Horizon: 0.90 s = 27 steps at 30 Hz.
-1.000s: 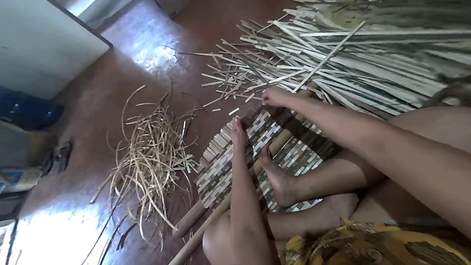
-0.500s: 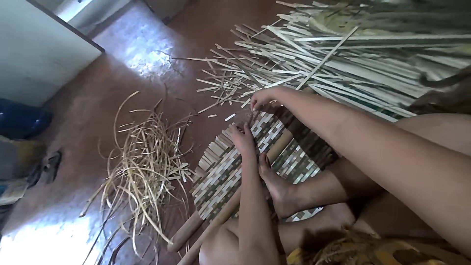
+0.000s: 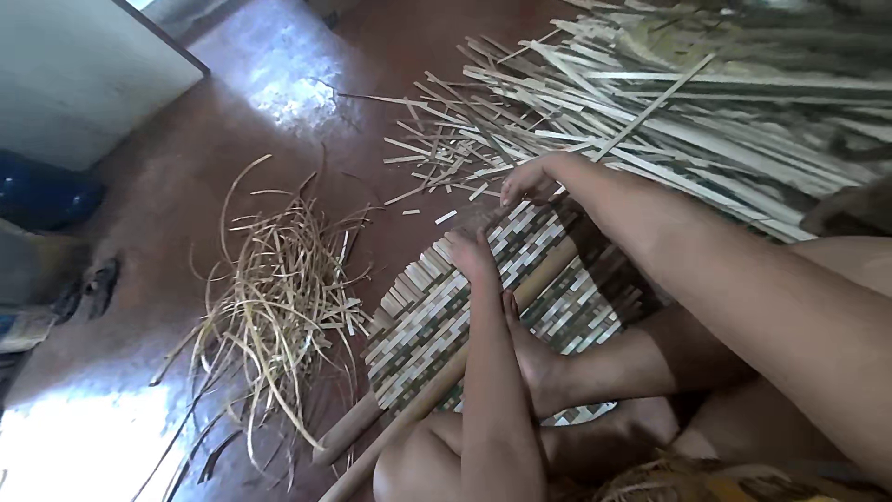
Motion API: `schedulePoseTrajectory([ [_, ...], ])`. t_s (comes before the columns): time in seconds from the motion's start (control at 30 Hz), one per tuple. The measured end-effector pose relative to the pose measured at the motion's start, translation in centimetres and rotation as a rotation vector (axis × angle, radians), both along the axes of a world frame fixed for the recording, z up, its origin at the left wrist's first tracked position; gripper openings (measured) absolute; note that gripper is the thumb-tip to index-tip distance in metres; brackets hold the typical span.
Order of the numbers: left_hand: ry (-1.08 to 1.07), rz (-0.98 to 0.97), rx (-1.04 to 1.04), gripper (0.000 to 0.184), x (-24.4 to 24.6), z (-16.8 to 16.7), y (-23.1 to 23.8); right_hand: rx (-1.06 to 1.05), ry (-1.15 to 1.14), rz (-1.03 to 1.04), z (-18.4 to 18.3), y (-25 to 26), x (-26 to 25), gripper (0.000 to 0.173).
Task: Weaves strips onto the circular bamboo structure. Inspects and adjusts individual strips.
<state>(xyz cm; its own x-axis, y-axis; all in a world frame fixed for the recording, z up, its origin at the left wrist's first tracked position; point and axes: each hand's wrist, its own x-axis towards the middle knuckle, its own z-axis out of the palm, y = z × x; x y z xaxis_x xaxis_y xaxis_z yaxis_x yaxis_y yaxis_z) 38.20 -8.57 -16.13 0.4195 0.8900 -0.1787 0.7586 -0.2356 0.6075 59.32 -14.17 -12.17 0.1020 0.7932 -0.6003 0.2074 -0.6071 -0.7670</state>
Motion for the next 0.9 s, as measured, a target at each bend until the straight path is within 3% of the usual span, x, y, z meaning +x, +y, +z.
schedulePoseTrajectory([
  [0.1, 0.069, -0.027, -0.041, 0.068, 0.3, 0.2, 0.6, 0.065, 0.082, -0.057, -3.4, -0.5, 1.0, 0.023],
  [0.2, 0.125, -0.049, -0.066, 0.071, 0.3, 0.7, 0.7, 0.06, 0.047, -0.135, -2.4, -1.1, -0.4, 0.022],
  [0.3, 0.112, -0.07, -0.072, 0.074, -0.1, 0.7, 0.9, 0.07, -0.058, -0.065, 0.5, -1.7, -1.8, 0.024],
  [0.43, 0.095, -0.092, -0.052, 0.083, -0.5, 1.0, 0.8, 0.165, -0.1, -0.073, -0.6, -2.1, -1.9, 0.022],
  [0.53, -0.055, -0.126, -0.044, 0.078, -2.7, 2.1, -1.5, 0.234, -0.227, -0.072, -1.2, -2.7, -2.2, 0.029],
  [0.63, -0.354, -0.117, 0.193, 0.063, -5.1, -0.5, -2.3, 0.372, -0.521, 0.001, -3.0, -3.3, -1.9, 0.036],
  [0.7, -0.414, -0.151, 0.338, 0.053, -7.6, 0.2, -1.9, 0.39, -0.615, 0.022, -3.7, -3.6, -2.5, 0.033],
  [0.8, -0.285, -0.114, 0.471, 0.037, -13.0, 1.9, 2.1, 0.456, -0.678, -0.007, -4.7, -3.6, -3.2, 0.031],
  [0.9, 0.027, 0.169, 0.269, 0.042, -19.5, 4.4, 7.5, 0.443, -0.671, -0.026, -4.4, -3.7, -3.9, 0.032],
])
